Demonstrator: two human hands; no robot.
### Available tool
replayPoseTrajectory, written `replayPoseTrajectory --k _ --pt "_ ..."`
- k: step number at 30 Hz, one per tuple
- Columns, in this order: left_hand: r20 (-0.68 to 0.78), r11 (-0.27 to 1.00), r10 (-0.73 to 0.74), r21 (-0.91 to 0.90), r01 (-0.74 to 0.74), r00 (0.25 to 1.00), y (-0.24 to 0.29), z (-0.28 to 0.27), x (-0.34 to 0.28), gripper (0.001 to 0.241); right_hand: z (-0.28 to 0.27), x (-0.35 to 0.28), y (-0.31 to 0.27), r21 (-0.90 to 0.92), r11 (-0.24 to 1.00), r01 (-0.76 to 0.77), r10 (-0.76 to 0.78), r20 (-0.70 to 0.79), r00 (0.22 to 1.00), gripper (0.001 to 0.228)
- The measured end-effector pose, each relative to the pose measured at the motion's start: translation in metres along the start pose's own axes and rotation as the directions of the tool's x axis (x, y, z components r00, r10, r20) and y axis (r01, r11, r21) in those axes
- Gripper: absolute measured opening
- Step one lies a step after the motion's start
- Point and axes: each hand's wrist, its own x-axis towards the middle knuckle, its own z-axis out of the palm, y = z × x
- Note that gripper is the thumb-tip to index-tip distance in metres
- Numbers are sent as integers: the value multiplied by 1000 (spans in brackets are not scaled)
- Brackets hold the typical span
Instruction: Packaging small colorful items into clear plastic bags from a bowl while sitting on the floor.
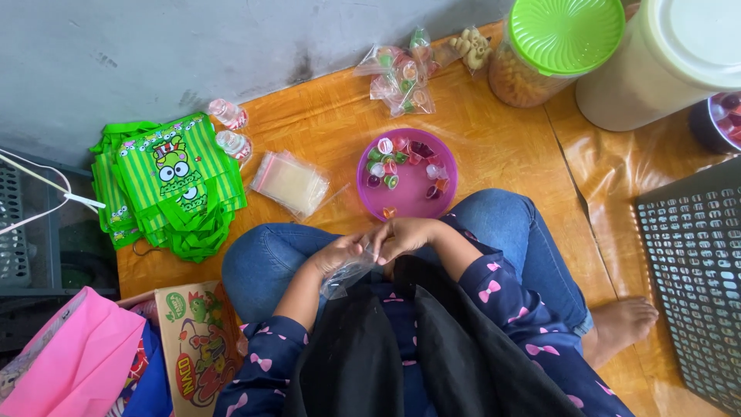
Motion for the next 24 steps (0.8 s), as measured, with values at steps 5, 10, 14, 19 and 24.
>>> replayPoseTrajectory --k 5,10,14,19,24 --pt "-117 994 -17 106 30 993 -26 -18 17 31 -5 0 -22 -59 998 25 -35 -177 984 39" --pt "-284 947 320 79 -310 904 -60 -72 42 73 -89 5 60 -224 962 -155 -51 -706 706 48" --pt "-454 834 550 337 -437 701 -47 -76 37 97 -147 13 146 -257 680 -686 79 -905 417 51" --pt "-326 624 735 668 -405 594 -36 -60 33 109 -137 49 189 -412 345 -843 199 -846 495 28" --pt "-303 550 764 767 -330 569 -45 -61 38 84 -106 70 183 -603 342 -721 225 -693 685 27"
